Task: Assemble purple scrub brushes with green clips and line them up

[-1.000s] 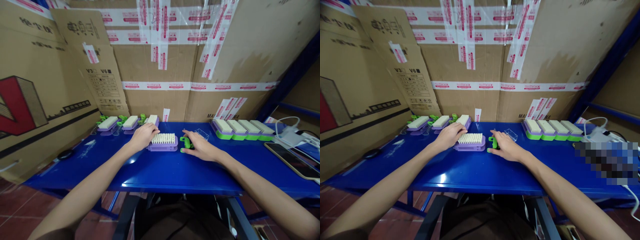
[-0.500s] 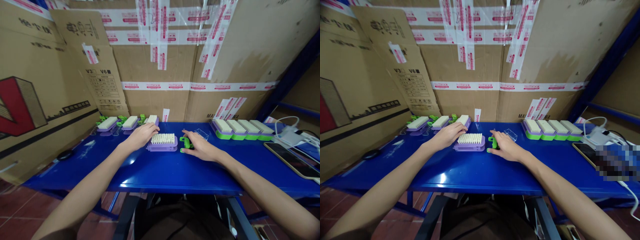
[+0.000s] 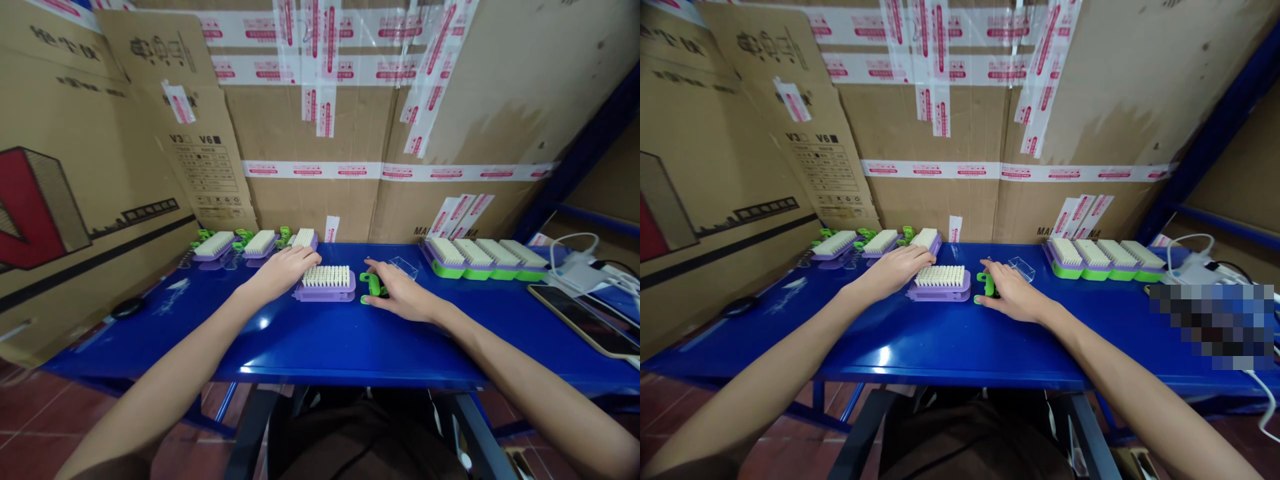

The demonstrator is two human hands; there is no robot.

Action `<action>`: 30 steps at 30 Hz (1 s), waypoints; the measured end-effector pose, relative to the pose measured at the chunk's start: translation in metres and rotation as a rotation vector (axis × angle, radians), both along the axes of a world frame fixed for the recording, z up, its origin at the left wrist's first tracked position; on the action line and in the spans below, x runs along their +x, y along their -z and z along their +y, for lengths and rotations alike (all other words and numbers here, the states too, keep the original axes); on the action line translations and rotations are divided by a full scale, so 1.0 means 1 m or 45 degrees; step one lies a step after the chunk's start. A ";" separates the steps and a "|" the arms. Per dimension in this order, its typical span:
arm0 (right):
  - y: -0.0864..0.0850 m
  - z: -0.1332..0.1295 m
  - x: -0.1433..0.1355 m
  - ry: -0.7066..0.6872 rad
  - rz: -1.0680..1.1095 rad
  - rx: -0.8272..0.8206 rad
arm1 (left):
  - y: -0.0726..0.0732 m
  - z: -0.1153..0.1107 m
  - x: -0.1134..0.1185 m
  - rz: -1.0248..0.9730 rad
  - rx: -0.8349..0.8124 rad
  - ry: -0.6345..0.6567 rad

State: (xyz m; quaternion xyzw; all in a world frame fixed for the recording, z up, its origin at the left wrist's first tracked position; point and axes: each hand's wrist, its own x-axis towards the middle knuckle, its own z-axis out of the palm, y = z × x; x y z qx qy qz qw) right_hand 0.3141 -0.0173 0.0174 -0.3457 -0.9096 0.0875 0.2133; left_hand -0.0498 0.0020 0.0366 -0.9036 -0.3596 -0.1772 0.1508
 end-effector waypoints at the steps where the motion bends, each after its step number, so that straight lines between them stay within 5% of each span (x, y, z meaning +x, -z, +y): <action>1: 0.000 0.000 0.000 0.003 -0.002 -0.002 | 0.000 0.000 0.000 0.018 0.007 -0.007; 17: -0.002 -0.001 -0.001 0.015 0.001 -0.025 | 0.005 0.003 -0.001 0.206 0.208 -0.062; 30: 0.003 0.003 0.001 0.008 0.007 0.000 | -0.003 -0.001 0.001 0.169 0.156 -0.128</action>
